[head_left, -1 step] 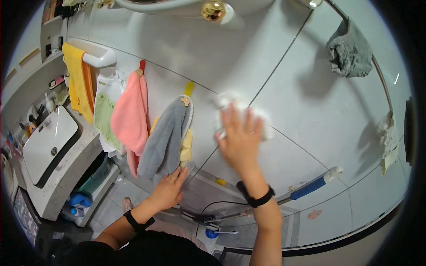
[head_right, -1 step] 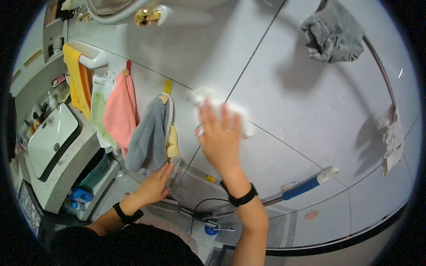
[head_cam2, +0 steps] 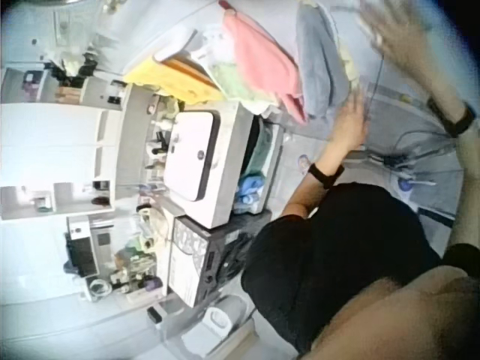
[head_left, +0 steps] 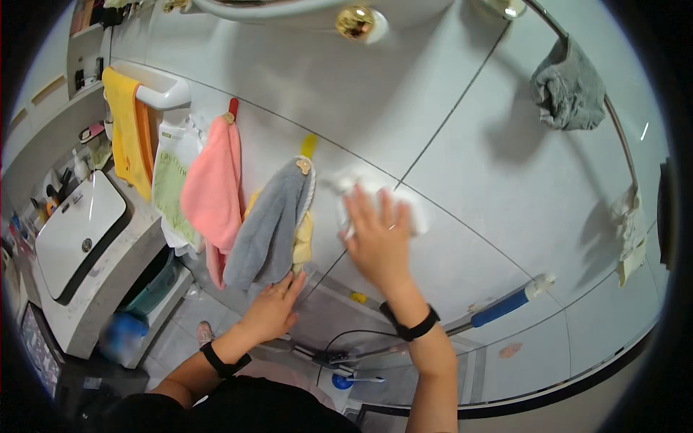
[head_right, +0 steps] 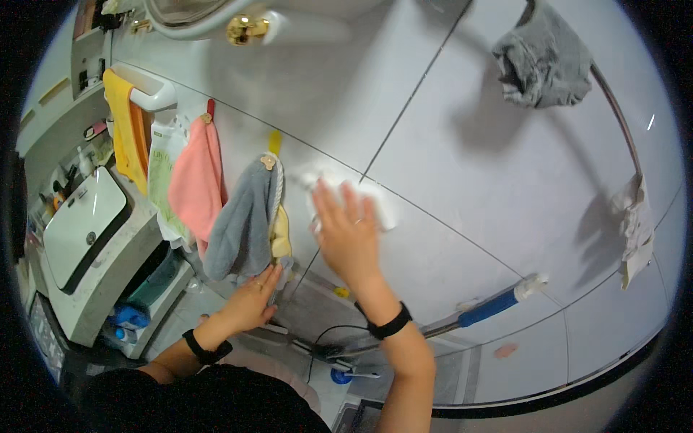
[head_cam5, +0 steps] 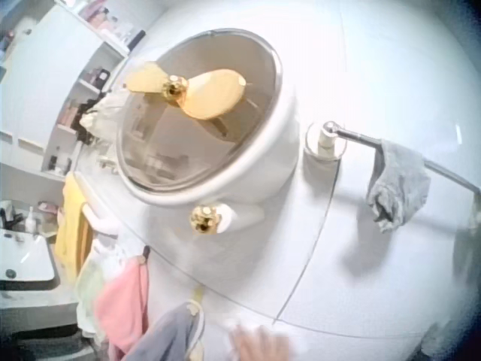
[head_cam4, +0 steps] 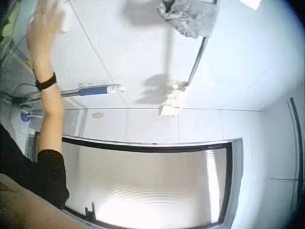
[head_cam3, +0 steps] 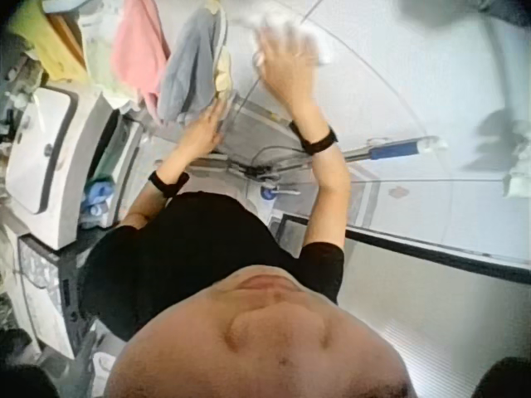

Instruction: The person wipes a tiled bathroom wall, a wall-mounted dispenser, and a metal towel rack with a white cloth.

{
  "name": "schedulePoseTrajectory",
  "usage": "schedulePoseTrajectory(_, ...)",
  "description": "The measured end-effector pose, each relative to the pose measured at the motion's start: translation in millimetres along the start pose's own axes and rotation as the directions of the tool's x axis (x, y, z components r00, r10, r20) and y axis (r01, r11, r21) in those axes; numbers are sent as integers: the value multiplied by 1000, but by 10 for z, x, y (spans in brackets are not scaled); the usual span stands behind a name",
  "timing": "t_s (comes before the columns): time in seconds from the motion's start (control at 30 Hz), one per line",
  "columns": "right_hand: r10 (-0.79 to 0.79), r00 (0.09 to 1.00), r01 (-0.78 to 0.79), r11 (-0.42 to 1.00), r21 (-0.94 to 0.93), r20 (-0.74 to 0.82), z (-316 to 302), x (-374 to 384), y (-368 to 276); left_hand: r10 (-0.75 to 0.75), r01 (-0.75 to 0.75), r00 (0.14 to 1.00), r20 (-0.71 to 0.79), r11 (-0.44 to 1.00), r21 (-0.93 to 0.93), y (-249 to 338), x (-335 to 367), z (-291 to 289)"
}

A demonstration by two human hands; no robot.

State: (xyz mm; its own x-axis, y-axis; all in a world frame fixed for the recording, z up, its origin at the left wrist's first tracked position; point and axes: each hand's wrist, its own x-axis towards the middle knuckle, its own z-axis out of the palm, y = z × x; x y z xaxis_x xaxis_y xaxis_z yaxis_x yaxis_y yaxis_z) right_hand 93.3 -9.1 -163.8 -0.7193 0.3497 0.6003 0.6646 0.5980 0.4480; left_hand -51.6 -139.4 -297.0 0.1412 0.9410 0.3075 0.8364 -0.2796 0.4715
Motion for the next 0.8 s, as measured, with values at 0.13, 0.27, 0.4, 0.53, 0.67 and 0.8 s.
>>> schedulePoseTrajectory(0.13, -98, 995, 99, 995, -27, 24, 171, -309, -37, -11, 11, 999, -49, 1000, -14, -26, 25, -10)
schedulePoseTrajectory(0.27, 139, 990, -139, 988, -60, 0, -138, -111, 90, -5, 5, 997, -82, 1000, 2, -27, 7, 44)
schedulePoseTrajectory(0.4, 252, 948, -258, 966, -6, -193, -426, 321, 201, -161, 162, 982, 101, 987, -7, -1, 45, 138)
schedulePoseTrajectory(0.53, 152, 957, -160, 987, -10, -246, -478, 738, 110, 25, -45, 977, -212, 995, -86, 2, 59, 155)
schedulePoseTrajectory(0.67, 98, 951, -103, 995, 1, -293, -478, 1166, -78, -4, -24, 987, -163, 985, -173, 37, 99, 54)
schedulePoseTrajectory(0.8, -40, 929, 77, 993, 89, -367, -338, 1555, -270, -32, -9, 979, -199, 979, -202, 14, 96, 95)
